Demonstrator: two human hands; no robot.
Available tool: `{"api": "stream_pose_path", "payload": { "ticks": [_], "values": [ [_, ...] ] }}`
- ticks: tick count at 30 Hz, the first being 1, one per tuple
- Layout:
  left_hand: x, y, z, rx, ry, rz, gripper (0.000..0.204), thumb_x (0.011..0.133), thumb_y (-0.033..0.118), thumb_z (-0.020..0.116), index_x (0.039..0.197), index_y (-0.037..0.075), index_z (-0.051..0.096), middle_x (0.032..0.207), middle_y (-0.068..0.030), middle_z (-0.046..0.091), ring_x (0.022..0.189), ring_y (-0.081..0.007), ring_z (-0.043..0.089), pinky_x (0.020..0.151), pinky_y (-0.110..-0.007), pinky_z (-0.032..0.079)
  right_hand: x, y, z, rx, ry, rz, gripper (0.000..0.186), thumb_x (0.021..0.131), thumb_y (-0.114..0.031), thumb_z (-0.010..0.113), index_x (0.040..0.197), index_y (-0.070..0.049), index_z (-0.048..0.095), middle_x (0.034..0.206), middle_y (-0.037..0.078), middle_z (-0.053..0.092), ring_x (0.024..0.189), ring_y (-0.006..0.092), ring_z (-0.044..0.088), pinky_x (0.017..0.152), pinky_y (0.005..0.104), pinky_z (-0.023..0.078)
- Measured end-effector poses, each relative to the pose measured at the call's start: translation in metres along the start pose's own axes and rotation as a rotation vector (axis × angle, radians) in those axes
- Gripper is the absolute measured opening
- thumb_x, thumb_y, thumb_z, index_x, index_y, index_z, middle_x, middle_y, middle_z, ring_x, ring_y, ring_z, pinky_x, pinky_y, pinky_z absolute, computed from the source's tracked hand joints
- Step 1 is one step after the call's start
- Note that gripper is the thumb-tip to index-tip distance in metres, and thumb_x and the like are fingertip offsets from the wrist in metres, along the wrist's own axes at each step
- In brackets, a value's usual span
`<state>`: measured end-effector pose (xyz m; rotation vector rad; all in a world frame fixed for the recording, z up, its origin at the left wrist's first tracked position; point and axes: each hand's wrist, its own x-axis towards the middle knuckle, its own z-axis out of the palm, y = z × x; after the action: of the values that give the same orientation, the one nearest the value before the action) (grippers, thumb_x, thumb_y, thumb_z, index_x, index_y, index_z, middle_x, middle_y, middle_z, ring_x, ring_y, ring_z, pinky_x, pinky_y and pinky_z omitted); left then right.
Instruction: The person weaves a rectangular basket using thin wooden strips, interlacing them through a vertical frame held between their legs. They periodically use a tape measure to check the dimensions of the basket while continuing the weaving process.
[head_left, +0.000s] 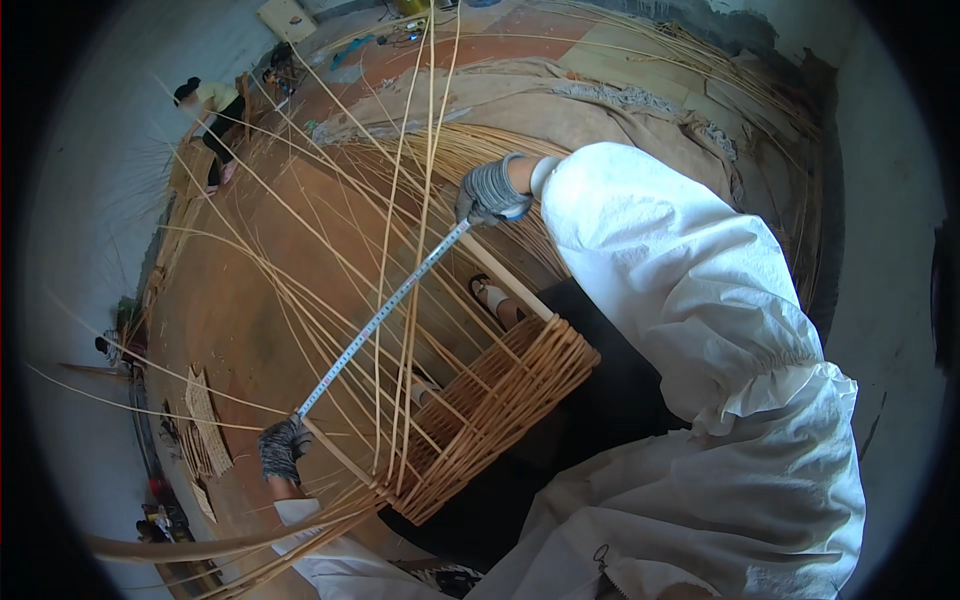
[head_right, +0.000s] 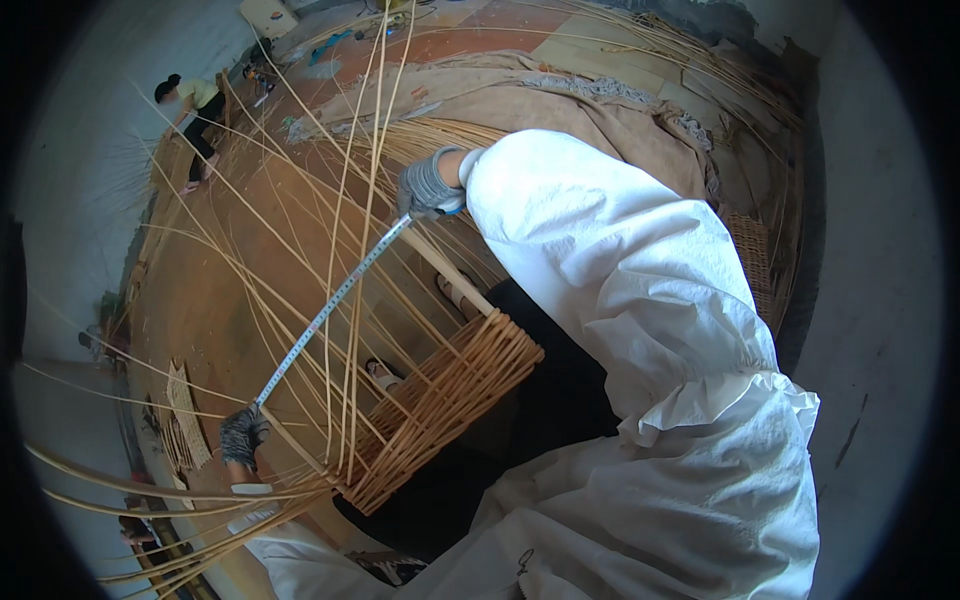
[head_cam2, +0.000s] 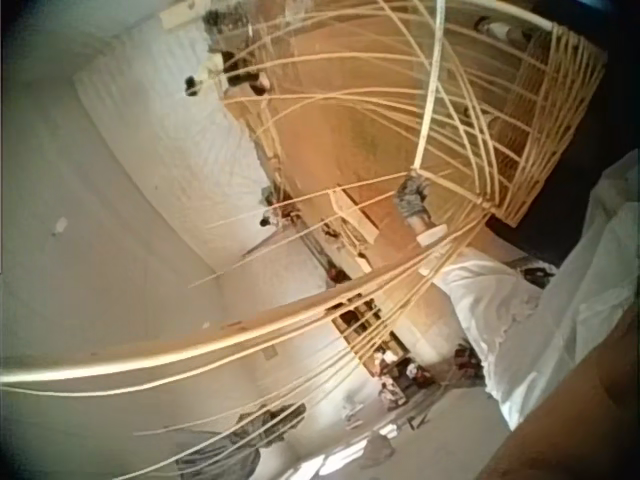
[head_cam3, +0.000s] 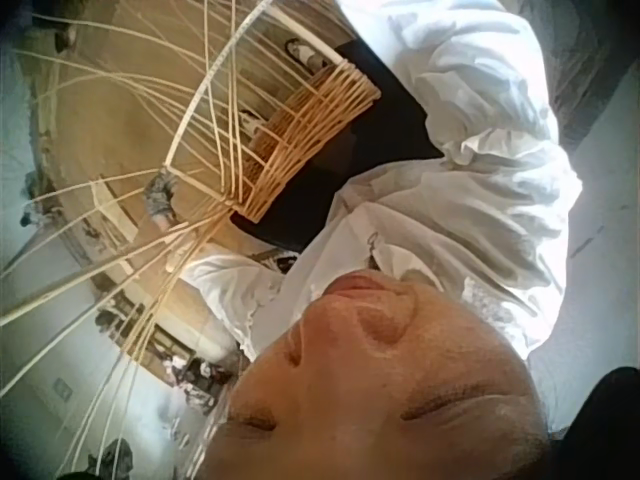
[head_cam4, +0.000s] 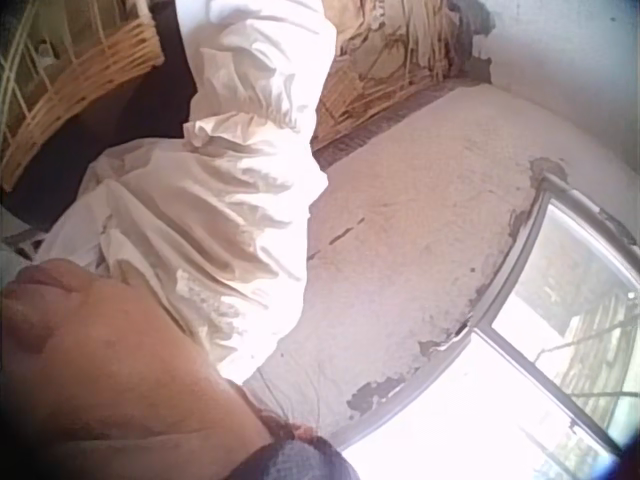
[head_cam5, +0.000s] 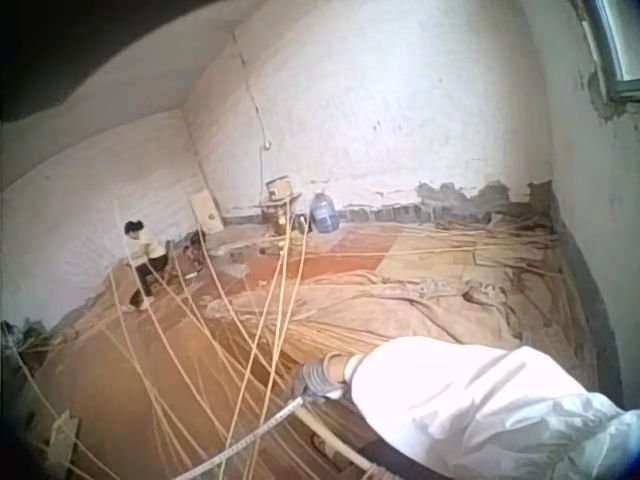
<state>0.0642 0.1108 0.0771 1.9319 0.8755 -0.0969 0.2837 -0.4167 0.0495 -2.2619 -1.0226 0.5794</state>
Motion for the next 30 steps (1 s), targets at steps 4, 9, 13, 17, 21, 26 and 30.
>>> {"api": "stream_pose_path", "payload": {
  "ticks": [4,9,13,17,21,26,30],
  "values": [
    [-0.003,0.005,0.003,0.0,0.014,0.021,0.028,0.082,0.03,0.068,0.086,0.002,0.063,0.067,-0.0079,0.062,0.051,-0.0149,0.059,0.042,-0.025,0.045,-0.006,-0.016,0.0,0.154,-0.018,0.234,0.025,0.076,-0.005,0.057,0.098,-0.01,0.069,0.069,0.004,0.065,0.062,0.0174,0.06,0.057,0.0313,0.046],
    [-0.024,-0.035,0.012,-0.454,-0.109,0.197,0.03,0.089,0.029,0.059,0.097,0.0,0.061,0.081,-0.0075,0.064,0.067,-0.0162,0.062,0.055,-0.029,0.05,-0.049,-0.037,0.012,-0.138,0.11,-0.058,0.014,0.084,-0.012,0.055,0.092,-0.012,0.067,0.08,0.002,0.064,0.065,0.014,0.056,0.061,0.0293,0.045],
    [-0.06,-0.112,0.044,-0.631,-0.247,0.358,0.028,0.096,0.025,0.047,0.103,0.0,0.056,0.093,-0.0086,0.061,0.08,-0.0184,0.06,0.067,-0.031,0.052,-0.151,0.0,0.072,-0.067,0.225,0.073,0.033,0.092,-0.037,0.048,0.088,-0.006,0.059,0.073,0.006,0.057,0.064,0.0206,0.054,0.063,0.0336,0.045],
    [-0.137,-0.169,0.106,-0.691,0.246,0.538,0.023,0.094,0.022,0.049,0.1,0.0,0.054,0.094,-0.0106,0.058,0.083,-0.0197,0.056,0.075,-0.031,0.05,-0.285,0.072,0.231,0.668,0.628,0.504,0.038,0.093,-0.042,0.046,0.071,-0.012,0.051,0.056,-0.003,0.042,0.047,0.0081,0.041,0.041,0.0264,0.033],
    [-0.233,-0.146,0.159,-0.398,0.556,0.777,0.03,0.085,0.02,0.063,0.105,0.001,0.053,0.1,-0.0128,0.059,0.089,-0.0227,0.057,0.081,-0.032,0.047,-0.361,0.113,0.365,0.689,0.802,0.582,0.03,0.087,-0.036,0.058,0.077,-0.008,0.059,0.065,0.007,0.055,0.056,0.0215,0.05,0.054,0.0349,0.041],
    [-0.255,-0.053,0.198,0.52,0.168,1.177,0.072,0.07,0.043,0.074,0.125,0.005,0.047,0.112,-0.0148,0.054,0.098,-0.032,0.054,0.089,-0.043,0.041,-0.32,0.043,0.296,-0.108,1.035,0.534,0.047,0.078,-0.04,0.067,0.103,-0.001,0.061,0.099,0.02,0.061,0.094,0.0351,0.059,0.084,0.0394,0.046],
    [-0.234,-0.02,0.234,0.97,-0.069,0.985,0.09,0.063,0.054,0.071,0.135,0.013,0.038,0.115,-0.0142,0.055,0.1,-0.0325,0.056,0.091,-0.047,0.038,-0.22,-0.08,0.195,-0.436,0.582,-0.146,0.077,0.063,-0.05,0.074,0.121,-0.004,0.053,0.115,0.015,0.056,0.112,0.0313,0.05,0.101,0.0396,0.032]
  ]
}}
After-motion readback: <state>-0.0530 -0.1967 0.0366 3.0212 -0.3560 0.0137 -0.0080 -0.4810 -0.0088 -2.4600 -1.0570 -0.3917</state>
